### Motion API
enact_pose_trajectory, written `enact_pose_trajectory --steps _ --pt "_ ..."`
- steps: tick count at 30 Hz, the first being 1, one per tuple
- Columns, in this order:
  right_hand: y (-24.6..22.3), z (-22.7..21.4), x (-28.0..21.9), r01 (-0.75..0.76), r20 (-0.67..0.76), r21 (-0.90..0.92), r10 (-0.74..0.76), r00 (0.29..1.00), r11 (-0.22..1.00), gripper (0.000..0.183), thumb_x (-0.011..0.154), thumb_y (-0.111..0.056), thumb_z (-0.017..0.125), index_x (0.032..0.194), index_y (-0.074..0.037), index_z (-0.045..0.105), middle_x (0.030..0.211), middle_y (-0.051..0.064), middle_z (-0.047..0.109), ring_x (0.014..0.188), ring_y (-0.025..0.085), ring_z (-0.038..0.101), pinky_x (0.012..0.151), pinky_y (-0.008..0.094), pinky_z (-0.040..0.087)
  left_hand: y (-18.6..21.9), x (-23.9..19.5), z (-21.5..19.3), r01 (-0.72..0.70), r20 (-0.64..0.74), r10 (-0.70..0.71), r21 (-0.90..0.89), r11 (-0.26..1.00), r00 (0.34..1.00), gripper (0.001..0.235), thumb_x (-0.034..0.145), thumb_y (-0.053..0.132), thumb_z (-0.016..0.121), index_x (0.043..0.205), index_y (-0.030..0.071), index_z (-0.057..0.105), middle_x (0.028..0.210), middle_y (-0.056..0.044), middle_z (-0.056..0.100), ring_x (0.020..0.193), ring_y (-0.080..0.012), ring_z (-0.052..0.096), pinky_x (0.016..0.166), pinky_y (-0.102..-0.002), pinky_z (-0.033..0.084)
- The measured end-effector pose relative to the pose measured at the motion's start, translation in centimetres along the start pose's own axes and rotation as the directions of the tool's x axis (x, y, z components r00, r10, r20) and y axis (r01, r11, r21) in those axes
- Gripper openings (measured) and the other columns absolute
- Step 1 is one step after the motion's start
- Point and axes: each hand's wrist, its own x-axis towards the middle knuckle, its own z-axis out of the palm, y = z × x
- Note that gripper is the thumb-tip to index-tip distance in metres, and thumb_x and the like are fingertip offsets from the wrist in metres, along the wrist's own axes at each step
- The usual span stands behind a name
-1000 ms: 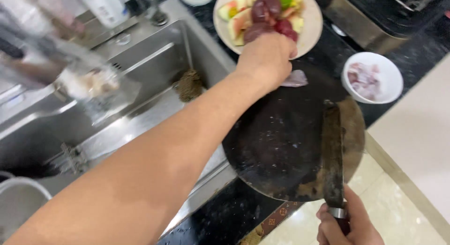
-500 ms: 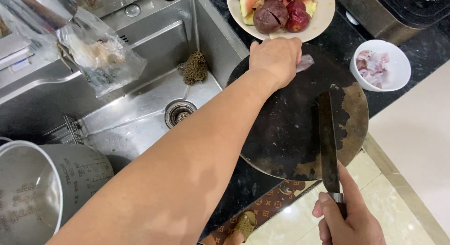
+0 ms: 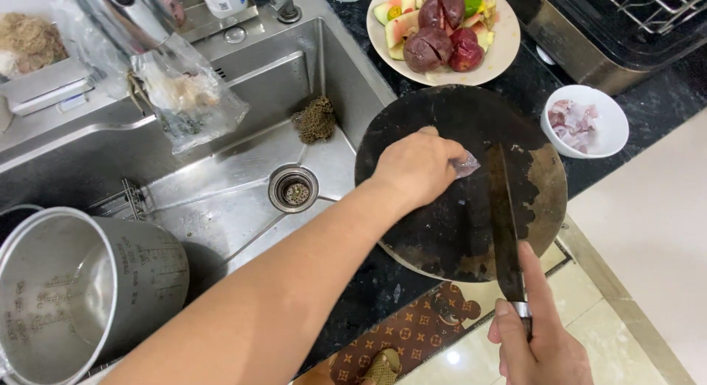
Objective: Slice meat on a wooden cutting board and then wash the board in a kitchen sink.
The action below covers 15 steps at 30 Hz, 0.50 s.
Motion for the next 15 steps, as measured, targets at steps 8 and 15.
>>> enact_pose_trajectory --steps 8,15 --pt "0.8 -0.4 3.1 0.217 0.123 -0.353 -0.185 0.975 0.91 0.078 0.101 -0.033 0.046 0.171 -0.037 0.011 0.098 0.012 0.074 0.081 0.022 0.076 0.086 0.037 0.058 1.9 0.2 0.1 0.096 0.104 -0.109 0.123 0.988 0.989 0.023 0.087 0.012 0.064 0.101 0.022 0.079 0.12 -0.01 0.064 0.1 -0.0282 0.07 0.085 -0.039 0.058" --pt "-7.0 -0.6 2.0 0.094 0.116 -0.416 -0.05 0.992 0.904 0.079 0.102 -0.032 0.047 0.168 -0.043 0.004 0.077 0.017 0.073 0.072 0.028 0.074 0.08 0.039 0.057 2.0 0.3 0.3 0.086 0.094 -0.1 0.141 0.986 0.991 0.022 0.086 0.009 0.064 0.098 0.018 0.08 0.118 -0.011 0.064 0.105 -0.0294 0.07 0.087 -0.04 0.058"
